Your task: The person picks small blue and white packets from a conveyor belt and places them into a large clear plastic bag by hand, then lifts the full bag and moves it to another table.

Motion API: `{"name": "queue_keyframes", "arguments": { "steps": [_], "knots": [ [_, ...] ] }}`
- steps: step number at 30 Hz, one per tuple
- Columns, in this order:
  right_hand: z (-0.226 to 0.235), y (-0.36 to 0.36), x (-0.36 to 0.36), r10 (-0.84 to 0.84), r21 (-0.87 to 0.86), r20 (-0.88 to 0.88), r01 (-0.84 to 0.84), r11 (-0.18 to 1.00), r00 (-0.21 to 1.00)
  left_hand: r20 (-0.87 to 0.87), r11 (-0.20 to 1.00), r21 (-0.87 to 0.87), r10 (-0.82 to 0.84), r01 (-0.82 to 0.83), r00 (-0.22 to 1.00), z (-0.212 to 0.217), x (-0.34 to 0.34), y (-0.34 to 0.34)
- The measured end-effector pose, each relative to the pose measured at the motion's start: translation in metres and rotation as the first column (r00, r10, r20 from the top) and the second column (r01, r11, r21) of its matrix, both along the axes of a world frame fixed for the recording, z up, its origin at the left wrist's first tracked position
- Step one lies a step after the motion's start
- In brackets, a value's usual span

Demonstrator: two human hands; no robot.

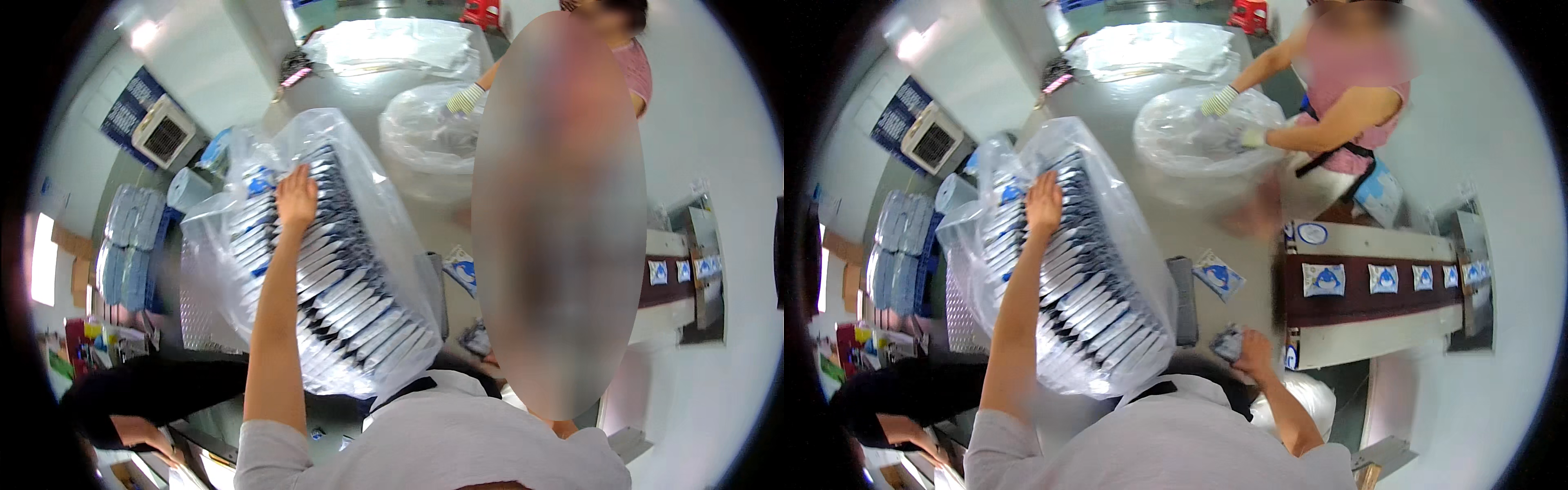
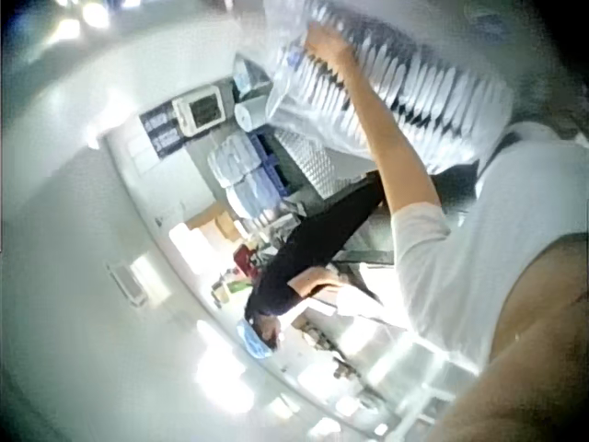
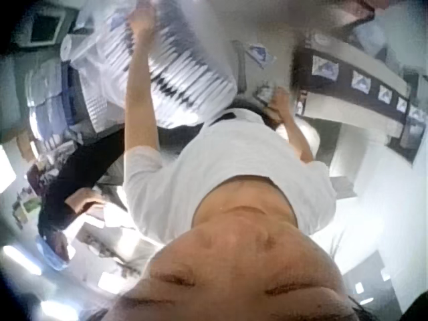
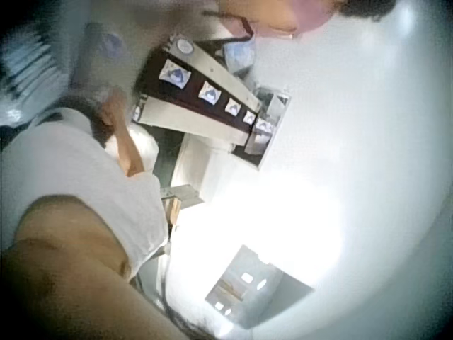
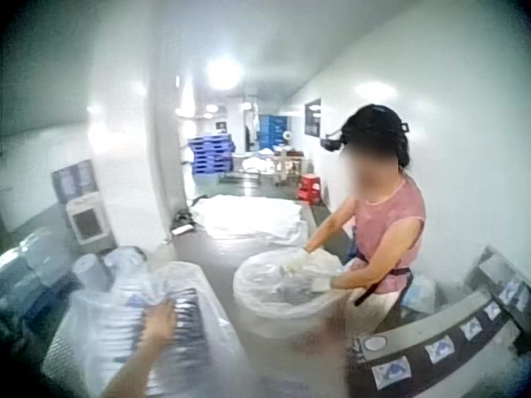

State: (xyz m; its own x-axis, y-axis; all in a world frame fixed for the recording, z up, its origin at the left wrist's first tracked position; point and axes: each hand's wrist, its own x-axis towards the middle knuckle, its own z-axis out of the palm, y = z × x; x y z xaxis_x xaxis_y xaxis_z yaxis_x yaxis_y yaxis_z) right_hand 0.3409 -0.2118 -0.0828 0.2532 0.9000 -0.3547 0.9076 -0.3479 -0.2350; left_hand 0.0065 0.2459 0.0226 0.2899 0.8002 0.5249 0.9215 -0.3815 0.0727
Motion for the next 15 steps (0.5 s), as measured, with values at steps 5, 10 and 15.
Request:
{"name": "queue_keyframes", "arguments": {
  "steps": [5, 10, 15],
  "knots": [
    [0.1, 0.094, 0.021, -0.249, 0.079, -0.636, 0.382, 0.921, 0.73, -0.026, 0.981, -0.175, -0.095, 0.089, 0.995, 0.01, -0.009, 0.013],
    [0.162, 0.188, 0.002, 0.235, 0.272, -0.956, 0.218, 0.937, 0.178, -0.64, 0.779, 0.325, -0.236, 0.536, 0.731, 0.106, 0.0, 0.028],
    [0.2, 0.318, -0.128, 0.71, 0.649, -0.668, -0.292, 0.702, 0.222, -0.608, 0.733, 0.462, -0.149, 0.5, 0.78, 0.195, -0.003, 0.066]
  ]
}}
